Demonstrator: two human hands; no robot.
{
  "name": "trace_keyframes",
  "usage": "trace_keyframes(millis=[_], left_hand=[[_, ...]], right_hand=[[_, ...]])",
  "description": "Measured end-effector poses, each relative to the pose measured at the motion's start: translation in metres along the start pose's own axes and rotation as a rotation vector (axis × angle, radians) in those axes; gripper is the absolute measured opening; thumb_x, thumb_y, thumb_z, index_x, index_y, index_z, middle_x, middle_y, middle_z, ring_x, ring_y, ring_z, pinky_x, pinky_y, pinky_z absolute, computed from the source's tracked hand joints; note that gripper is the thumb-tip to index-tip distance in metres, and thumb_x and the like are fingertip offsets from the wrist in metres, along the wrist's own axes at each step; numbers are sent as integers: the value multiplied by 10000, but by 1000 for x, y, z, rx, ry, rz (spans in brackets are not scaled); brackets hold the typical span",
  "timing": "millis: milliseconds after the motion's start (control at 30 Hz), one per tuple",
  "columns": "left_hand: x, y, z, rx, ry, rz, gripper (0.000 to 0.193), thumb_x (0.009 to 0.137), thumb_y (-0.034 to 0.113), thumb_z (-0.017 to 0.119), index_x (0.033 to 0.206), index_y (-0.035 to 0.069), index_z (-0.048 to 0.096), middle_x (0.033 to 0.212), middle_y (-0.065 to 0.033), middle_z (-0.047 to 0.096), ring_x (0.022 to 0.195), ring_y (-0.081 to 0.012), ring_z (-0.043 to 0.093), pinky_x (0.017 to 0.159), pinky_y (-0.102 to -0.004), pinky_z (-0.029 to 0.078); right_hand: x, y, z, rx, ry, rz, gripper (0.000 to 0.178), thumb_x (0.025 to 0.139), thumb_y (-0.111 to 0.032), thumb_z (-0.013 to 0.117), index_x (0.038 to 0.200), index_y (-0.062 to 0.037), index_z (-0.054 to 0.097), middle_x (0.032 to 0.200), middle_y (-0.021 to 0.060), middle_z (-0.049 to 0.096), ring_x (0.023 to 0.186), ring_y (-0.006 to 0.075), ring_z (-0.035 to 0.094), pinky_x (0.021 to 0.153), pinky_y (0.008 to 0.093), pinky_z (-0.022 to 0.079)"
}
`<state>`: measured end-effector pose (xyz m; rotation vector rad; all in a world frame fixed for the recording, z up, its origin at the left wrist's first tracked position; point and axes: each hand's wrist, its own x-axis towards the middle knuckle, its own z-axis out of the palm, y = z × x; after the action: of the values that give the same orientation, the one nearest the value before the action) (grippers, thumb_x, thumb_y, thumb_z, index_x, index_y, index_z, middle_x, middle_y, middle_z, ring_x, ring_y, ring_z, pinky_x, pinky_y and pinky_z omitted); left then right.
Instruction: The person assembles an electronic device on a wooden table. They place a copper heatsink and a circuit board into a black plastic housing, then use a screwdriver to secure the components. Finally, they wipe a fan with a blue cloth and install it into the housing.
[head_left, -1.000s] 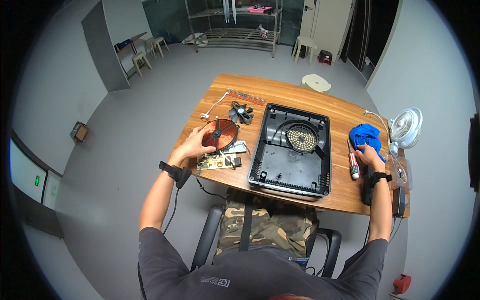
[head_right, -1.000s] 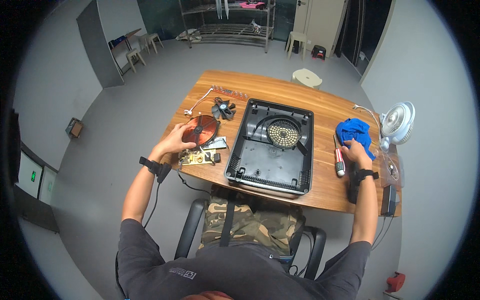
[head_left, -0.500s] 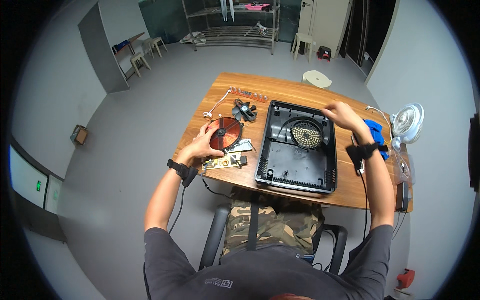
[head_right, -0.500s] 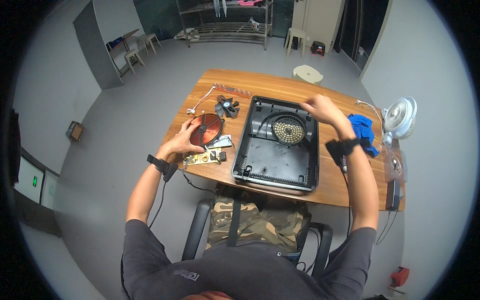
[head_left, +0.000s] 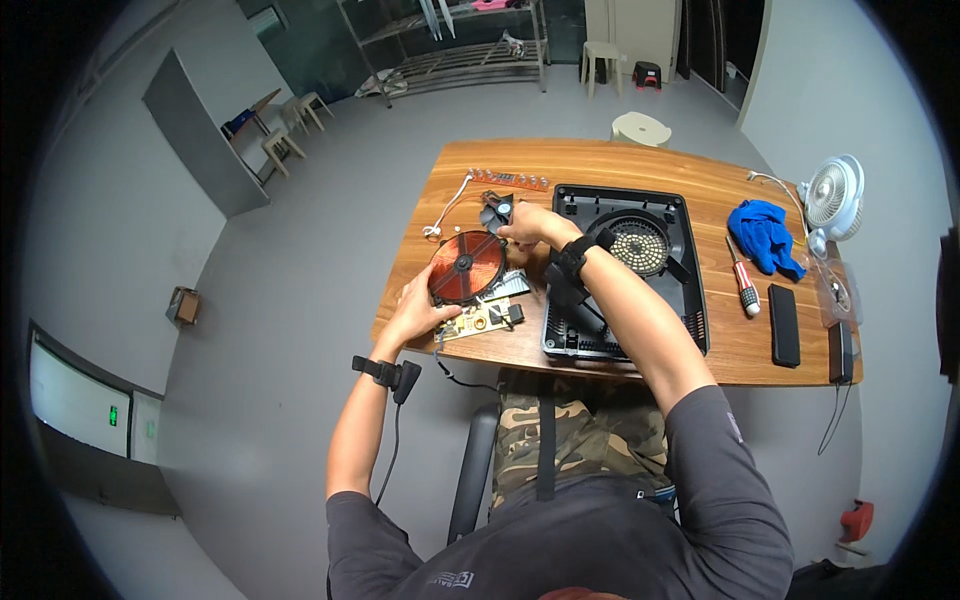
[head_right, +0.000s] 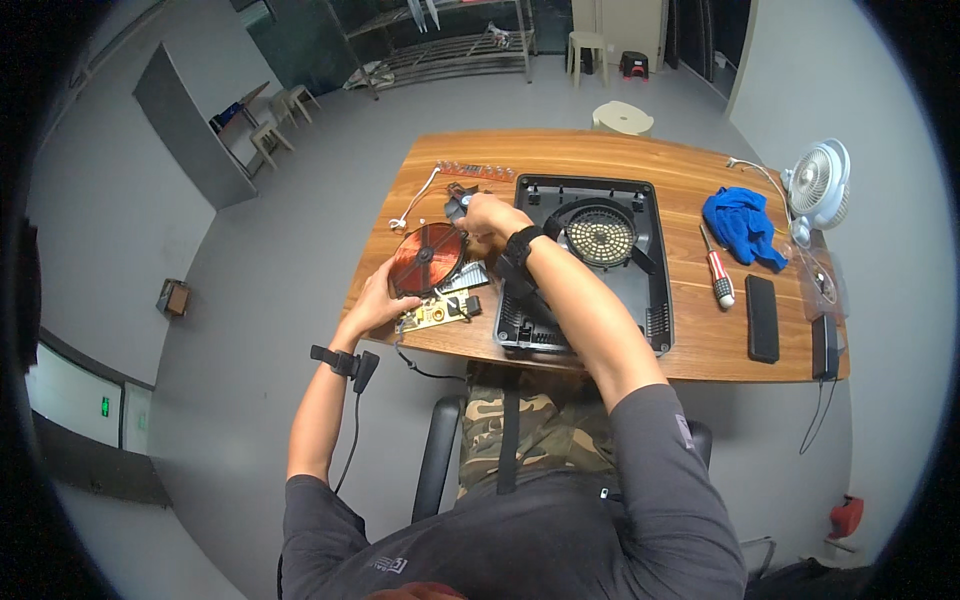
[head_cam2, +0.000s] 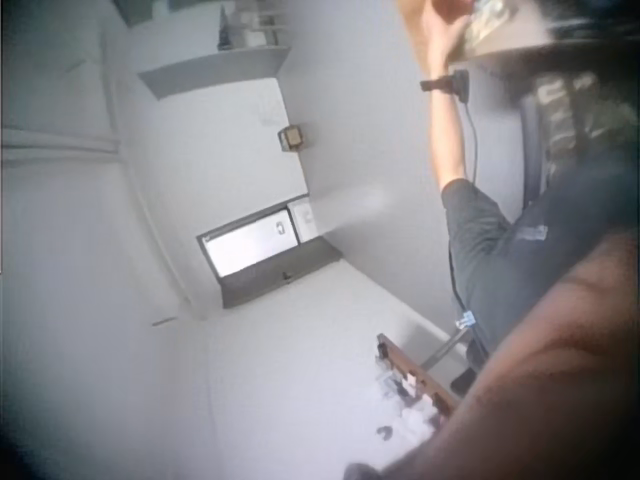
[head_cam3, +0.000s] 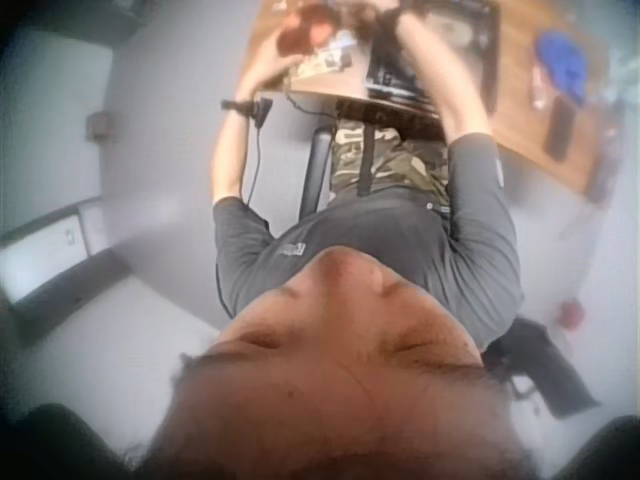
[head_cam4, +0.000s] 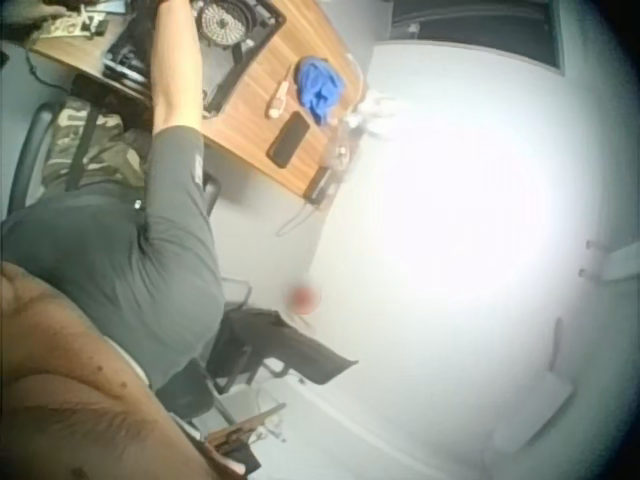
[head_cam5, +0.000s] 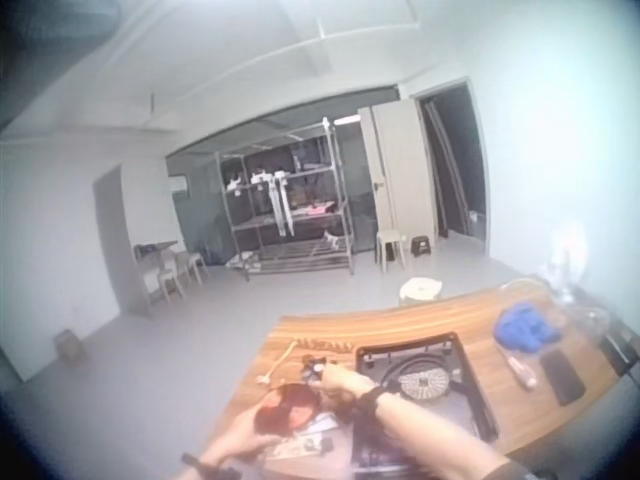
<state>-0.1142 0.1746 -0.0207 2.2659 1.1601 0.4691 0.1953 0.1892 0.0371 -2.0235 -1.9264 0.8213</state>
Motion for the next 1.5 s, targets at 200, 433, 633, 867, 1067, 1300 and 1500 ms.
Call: trace_keyframes(millis=[200, 433, 633, 867, 1067, 1300, 1500], left_hand=[[-5, 2, 3, 54, 54, -84, 1097, 683, 371, 930, 1557, 21, 367, 1470, -235, 532, 1390, -406, 445, 1184, -505, 333], [-2, -10, 11, -45, 122, -86, 1039, 658, 333, 961, 1502, 19, 442, 1400, -218, 592, 1340, -377, 510, 1146, -469, 404], [-2, -24, 12, -116, 150, -26, 1023, 666, 280, 964, 1498, 5, 437, 1401, -212, 596, 1320, -332, 560, 1125, -449, 446], [-12, 3, 11, -112, 144, -131, 1078, 751, 284, 919, 1550, -49, 276, 1489, -260, 496, 1395, -344, 494, 1179, -431, 393], [-38, 18, 9, 202, -21, 31, 937, 770, 338, 890, 1477, -59, 420, 1471, -241, 488, 1384, -373, 479, 1171, -450, 388], [-46, 40, 4, 295, -62, 205, 826, 811, 269, 849, 1481, -30, 471, 1348, -229, 622, 1280, -374, 578, 1109, -431, 451], [-39, 50, -2, 297, -48, 249, 664, 759, 256, 858, 1314, 12, 589, 1162, -229, 708, 1093, -396, 680, 971, -444, 548]], right_hand=[[10, 9, 28, 222, 5, 50, 382, 986, -304, 692, 890, 61, 750, 805, 131, 759, 694, 193, 732, 645, 326, 576], [25, 7, 44, 516, -78, 12, 313, 859, -174, 806, 730, 70, 660, 661, 97, 656, 556, 191, 602, 502, 360, 473], [-1, -30, 24, 517, 1, -81, 286, 872, -200, 801, 843, 72, 720, 779, 122, 707, 657, 230, 642, 543, 403, 489], [-20, -31, 19, 864, 50, 136, 207, 936, -130, 726, 893, 71, 701, 829, 128, 713, 724, 202, 717, 541, 344, 575], [-39, -5, 2, 1042, 42, 32, 150, 995, -117, 659, 1023, 27, 630, 890, 92, 707, 699, 151, 713, 518, 243, 620], [-59, 4, -9, 1163, 64, -5, 125, 998, -83, 645, 1040, 14, 577, 930, 97, 706, 746, 162, 729, 578, 256, 649], [-72, 14, -18, 1219, 57, -37, 130, 1002, -78, 637, 1058, 20, 571, 964, 113, 708, 828, 171, 741, 637, 265, 667]])
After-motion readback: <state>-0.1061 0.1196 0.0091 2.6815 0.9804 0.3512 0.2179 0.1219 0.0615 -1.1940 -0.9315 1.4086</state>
